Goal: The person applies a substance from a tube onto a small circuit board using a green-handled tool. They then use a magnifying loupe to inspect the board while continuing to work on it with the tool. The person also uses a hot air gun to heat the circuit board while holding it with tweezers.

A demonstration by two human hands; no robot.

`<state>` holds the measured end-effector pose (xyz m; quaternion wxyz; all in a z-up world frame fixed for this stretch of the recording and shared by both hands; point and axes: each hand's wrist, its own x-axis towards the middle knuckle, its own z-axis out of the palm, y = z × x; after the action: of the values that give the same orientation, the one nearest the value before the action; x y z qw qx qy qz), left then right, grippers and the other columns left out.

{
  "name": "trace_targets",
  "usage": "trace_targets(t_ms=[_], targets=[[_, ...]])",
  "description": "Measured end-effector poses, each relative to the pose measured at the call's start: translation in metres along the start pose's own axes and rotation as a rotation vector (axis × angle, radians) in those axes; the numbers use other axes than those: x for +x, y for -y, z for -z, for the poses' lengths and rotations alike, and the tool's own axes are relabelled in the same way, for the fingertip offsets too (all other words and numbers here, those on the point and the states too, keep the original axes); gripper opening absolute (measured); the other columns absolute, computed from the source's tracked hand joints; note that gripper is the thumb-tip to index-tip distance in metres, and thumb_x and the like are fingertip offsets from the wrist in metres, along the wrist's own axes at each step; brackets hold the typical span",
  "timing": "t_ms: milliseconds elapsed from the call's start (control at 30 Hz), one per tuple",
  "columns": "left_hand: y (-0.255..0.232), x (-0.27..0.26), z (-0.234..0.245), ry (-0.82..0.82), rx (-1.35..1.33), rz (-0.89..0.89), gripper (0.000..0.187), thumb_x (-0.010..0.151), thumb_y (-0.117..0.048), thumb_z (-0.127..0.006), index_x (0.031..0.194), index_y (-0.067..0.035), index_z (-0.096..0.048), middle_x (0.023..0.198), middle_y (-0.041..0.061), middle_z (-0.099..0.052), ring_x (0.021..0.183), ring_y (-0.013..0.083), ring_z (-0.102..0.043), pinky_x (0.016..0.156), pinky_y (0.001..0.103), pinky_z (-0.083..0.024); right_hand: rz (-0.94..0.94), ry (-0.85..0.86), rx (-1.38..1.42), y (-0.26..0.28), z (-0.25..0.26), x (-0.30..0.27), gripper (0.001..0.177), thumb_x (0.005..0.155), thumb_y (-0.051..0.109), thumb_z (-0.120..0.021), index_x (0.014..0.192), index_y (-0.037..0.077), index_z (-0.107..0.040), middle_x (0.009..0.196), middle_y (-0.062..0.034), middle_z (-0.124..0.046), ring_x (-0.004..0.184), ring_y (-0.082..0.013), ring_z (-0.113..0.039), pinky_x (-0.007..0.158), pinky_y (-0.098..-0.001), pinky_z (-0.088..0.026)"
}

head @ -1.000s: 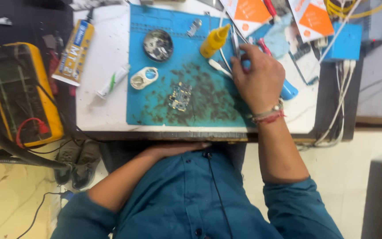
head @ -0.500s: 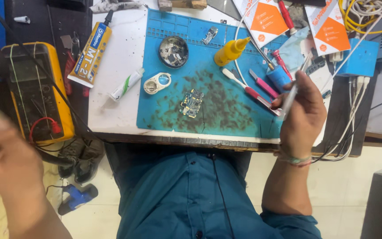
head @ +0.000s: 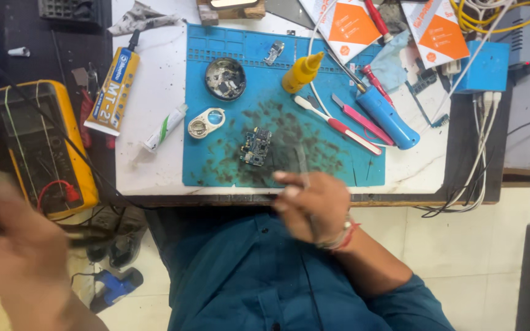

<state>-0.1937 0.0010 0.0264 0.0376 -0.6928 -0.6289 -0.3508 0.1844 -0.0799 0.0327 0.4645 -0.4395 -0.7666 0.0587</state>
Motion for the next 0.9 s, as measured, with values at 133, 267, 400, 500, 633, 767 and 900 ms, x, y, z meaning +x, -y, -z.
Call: trace_targets(t_ms=[133,267,400,500,633,767,900], targets=[[-0.068,-0.012,0.015,0.104,0.032,-0.307,0.037,0.097,-0.025,-0.077,0.121,0.002,-0.069,0.082,0.011,-0.065,0.066,0.0296,-0.055,0.066,0.042,-0.041,0.314,0.079,0.018,0.002,-0.014,0.024,0.029,0.101,0.004,-0.079,0.121,0.010,-0.060,0.121,-0.0185,-0.070,0.082,-0.0242,-0.070,0.072,-0.0367,-0.057],[-0.121,-0.012,0.015,0.419,-0.224,-0.428,0.045,0.085,-0.025,-0.080,0.122,-0.001,-0.072,0.067,0.005,-0.058,0.058,0.0265,-0.054,0.060,0.042,-0.041,0.323,0.165,-0.099,0.011,-0.023,0.039,0.036,0.094,0.008,-0.077,0.127,0.007,-0.064,0.130,-0.0239,-0.067,0.076,-0.0223,-0.065,0.066,-0.0348,-0.053],[-0.139,-0.015,0.019,0.414,-0.203,-0.421,0.041,0.082,-0.025,-0.079,0.115,-0.001,-0.072,0.071,0.008,-0.062,0.061,0.0287,-0.059,0.060,0.043,-0.042,0.073,0.188,-0.142,0.020,-0.032,0.040,0.038,0.092,0.010,-0.075,0.128,0.008,-0.065,0.135,-0.0179,-0.068,0.077,-0.0198,-0.066,0.067,-0.0334,-0.052],[-0.141,-0.029,0.022,0.242,-0.307,-0.475,0.034,0.082,-0.025,-0.078,0.107,-0.004,-0.068,0.087,0.012,-0.068,0.074,0.0302,-0.067,0.064,0.043,-0.047,0.080,0.155,-0.163,0.016,-0.032,0.041,0.034,0.095,0.012,-0.078,0.126,0.009,-0.066,0.132,-0.0134,-0.069,0.084,-0.0207,-0.070,0.069,-0.0337,-0.052],[-0.135,-0.066,0.010,0.360,-0.843,-0.601,0.023,0.085,-0.019,-0.082,0.102,-0.010,-0.068,0.096,0.006,-0.071,0.074,0.0212,-0.070,0.062,0.033,-0.051,0.127,0.127,-0.180,0.019,-0.029,0.047,0.031,0.100,0.011,-0.080,0.127,0.008,-0.065,0.131,-0.0128,-0.069,0.092,-0.0220,-0.074,0.073,-0.0327,-0.054],[-0.126,-0.087,-0.024,0.519,-0.957,-0.151,0.021,0.097,-0.030,-0.071,0.102,-0.011,-0.066,0.096,0.004,-0.070,0.082,0.0189,-0.068,0.073,0.032,-0.055,0.149,0.068,-0.171,0.033,-0.029,0.057,0.029,0.101,0.007,-0.081,0.125,0.007,-0.066,0.129,-0.0150,-0.070,0.086,-0.0205,-0.074,0.068,-0.0314,-0.053],[-0.130,-0.069,-0.058,0.118,-1.104,-0.047,0.074,0.103,-0.066,-0.047,0.138,-0.002,-0.040,0.137,0.015,-0.047,0.122,0.0225,-0.055,0.104,0.037,-0.049,0.144,0.091,-0.046,0.050,-0.026,0.057,0.033,0.096,0.007,-0.080,0.126,0.007,-0.066,0.127,-0.0177,-0.070,0.087,-0.0239,-0.076,0.067,-0.0331,-0.056]])
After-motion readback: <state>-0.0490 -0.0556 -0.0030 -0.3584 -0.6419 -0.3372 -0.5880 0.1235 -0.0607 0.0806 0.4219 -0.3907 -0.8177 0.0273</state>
